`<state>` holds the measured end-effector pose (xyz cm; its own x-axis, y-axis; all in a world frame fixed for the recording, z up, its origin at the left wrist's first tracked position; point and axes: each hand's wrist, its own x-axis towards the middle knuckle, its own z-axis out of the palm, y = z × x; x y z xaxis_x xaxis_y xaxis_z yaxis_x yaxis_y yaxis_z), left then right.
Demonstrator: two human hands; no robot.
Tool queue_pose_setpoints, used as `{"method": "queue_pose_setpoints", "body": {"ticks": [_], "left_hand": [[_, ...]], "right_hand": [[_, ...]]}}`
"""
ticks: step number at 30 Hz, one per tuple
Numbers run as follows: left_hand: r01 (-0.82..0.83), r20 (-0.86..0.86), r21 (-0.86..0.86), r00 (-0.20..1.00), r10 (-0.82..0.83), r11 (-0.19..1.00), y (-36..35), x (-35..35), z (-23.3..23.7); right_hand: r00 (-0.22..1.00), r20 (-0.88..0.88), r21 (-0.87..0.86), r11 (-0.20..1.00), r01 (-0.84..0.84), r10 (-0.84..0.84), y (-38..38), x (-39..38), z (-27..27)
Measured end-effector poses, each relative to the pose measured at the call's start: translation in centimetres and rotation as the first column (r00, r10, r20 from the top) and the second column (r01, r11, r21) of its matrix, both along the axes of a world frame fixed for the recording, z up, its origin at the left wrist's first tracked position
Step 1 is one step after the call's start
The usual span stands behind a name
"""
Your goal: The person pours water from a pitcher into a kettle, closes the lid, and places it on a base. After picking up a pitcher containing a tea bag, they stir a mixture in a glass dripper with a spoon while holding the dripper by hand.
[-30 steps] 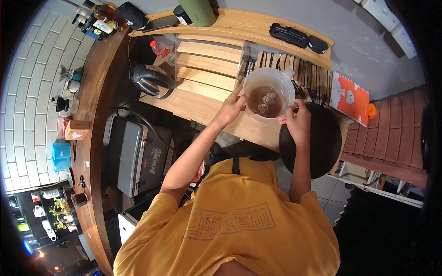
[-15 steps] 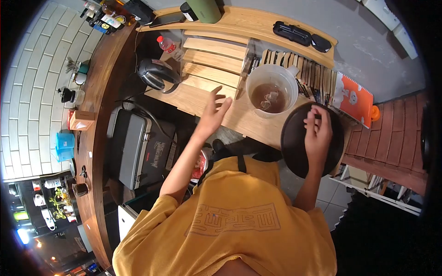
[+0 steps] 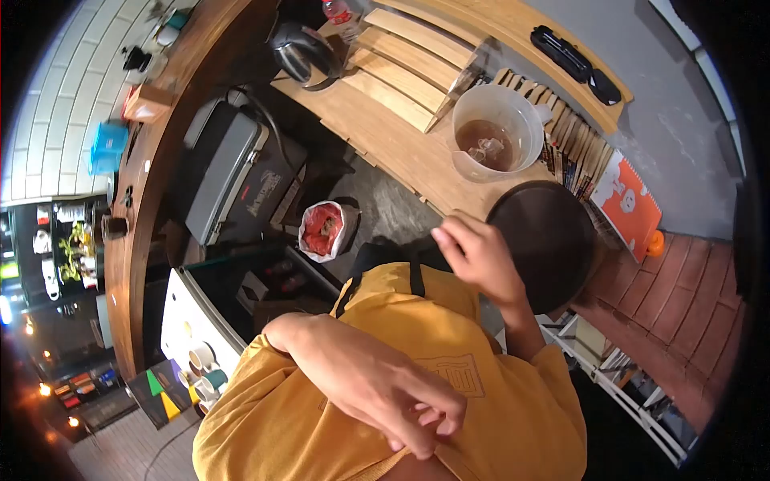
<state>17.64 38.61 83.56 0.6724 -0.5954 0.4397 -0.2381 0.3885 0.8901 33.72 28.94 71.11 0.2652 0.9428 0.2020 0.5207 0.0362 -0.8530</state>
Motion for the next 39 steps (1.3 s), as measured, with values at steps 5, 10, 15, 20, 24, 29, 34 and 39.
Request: {"method": "queue_pose_setpoints", "body": {"ticks": [5,10,15,20,24,29,34,39], "left_hand": [[-0.491,0.061,-0.101,0.865,0.498,0.865,-4.1,-2.7,0.3],[-0.502,-0.138,-0.496,0.851,0.506,0.708,-6.5,-7.3,0.9],[-0.651,-0.071,-0.683,0.511,0.856,0.332,-9.8,-12.5,1.8],[-0.756,-0.185,-0.651,0.243,0.952,0.067,-13.7,-18.1,2.5],[-0.791,0.096,-0.481,0.381,0.92,0.378,-11.6,-22.6,2.7],[-0.925,0.057,-0.354,0.128,0.99,0.14,-9.8,-25.8,-1.3],[-0.773,-0.291,0.277,-0.634,0.716,-0.571,-9.0,-28.3,-4.5],[-0.46,-0.303,0.397,-0.883,0.36,-0.794,-10.1,-30.9,-7.5]], "right_hand": [[0.978,0.039,-0.008,0.979,-0.205,0.206,0.6,-4.2,0.3],[0.951,0.058,-0.051,0.952,-0.302,0.305,-0.2,-8.7,-0.8],[0.896,0.065,-0.117,0.895,-0.43,0.439,-1.7,-13.7,-1.5],[0.805,0.076,-0.125,0.807,-0.578,0.588,-2.0,-18.6,-1.7],[0.696,0.141,-0.094,0.71,-0.698,0.704,-0.1,-21.5,-0.6],[0.58,0.014,-0.067,0.58,-0.812,0.814,3.2,-23.6,0.3],[0.32,-0.012,-0.06,0.318,-0.946,0.947,9.1,-25.1,0.2],[0.014,-0.022,-0.06,0.012,-0.998,1.0,15.6,-27.6,1.5]]}}
